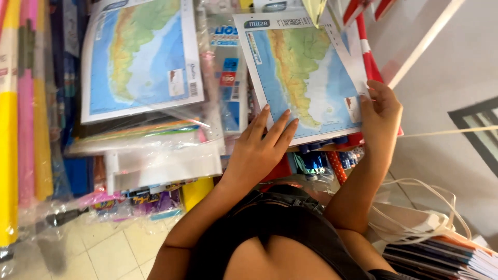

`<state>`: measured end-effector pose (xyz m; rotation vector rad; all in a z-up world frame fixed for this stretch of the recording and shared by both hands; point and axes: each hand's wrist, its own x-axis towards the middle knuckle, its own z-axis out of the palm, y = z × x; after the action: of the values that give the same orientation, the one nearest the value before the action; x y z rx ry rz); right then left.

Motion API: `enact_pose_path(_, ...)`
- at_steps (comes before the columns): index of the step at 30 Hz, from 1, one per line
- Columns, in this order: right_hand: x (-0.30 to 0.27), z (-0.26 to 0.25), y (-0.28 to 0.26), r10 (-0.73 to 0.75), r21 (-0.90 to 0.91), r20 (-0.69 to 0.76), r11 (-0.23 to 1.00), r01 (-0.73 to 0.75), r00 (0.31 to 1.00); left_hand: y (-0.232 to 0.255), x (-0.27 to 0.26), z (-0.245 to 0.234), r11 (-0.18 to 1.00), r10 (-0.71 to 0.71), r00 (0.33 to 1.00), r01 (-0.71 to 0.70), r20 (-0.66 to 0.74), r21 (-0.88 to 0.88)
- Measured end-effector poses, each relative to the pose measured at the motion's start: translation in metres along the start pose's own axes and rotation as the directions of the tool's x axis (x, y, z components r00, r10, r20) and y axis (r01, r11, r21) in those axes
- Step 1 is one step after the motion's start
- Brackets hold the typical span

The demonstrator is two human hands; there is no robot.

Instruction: Sorting through a stack of maps and papers on a retail shelf and moving a small photo.

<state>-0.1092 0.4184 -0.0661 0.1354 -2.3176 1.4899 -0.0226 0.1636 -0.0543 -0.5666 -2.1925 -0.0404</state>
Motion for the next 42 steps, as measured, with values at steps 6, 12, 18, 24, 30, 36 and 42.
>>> enact_pose_path(6,-0.006,-0.01,0.001,-0.036,-0.404,0.09,0.912,0.07,0.995,0.014,0.001,0.029,0.998,-0.043,0.981,0.053,0.188,-0.047)
enact_pose_path(12,-0.02,-0.007,-0.043,0.22,-0.55,0.411,0.834,0.048,0.885,0.018,0.001,0.046,0.997,-0.08,0.952,0.082,0.296,0.005)
enact_pose_path(18,-0.019,0.007,-0.018,0.182,-0.537,0.439,0.838,0.095,0.88,0.027,0.007,0.048,0.968,-0.17,0.872,0.234,0.46,-0.086)
enact_pose_path(24,-0.027,0.026,-0.011,0.052,-0.539,0.361,0.827,0.163,0.931,0.031,0.011,0.051,0.988,-0.133,0.886,0.153,0.444,-0.009)
enact_pose_path(30,-0.058,0.039,-0.009,-0.015,-0.635,0.289,0.745,0.204,0.957,0.029,0.008,0.058,0.979,-0.144,0.886,0.192,0.441,-0.066)
enact_pose_path(36,-0.101,0.024,-0.018,0.038,-0.744,0.232,0.65,0.152,0.972,0.035,0.005,0.056,0.962,-0.032,0.903,0.144,0.428,-0.232)
enact_pose_path(42,-0.152,-0.011,-0.089,0.0,-0.82,0.034,0.572,0.028,0.999,0.067,0.021,0.024,0.742,0.259,0.919,0.008,0.298,-0.67)
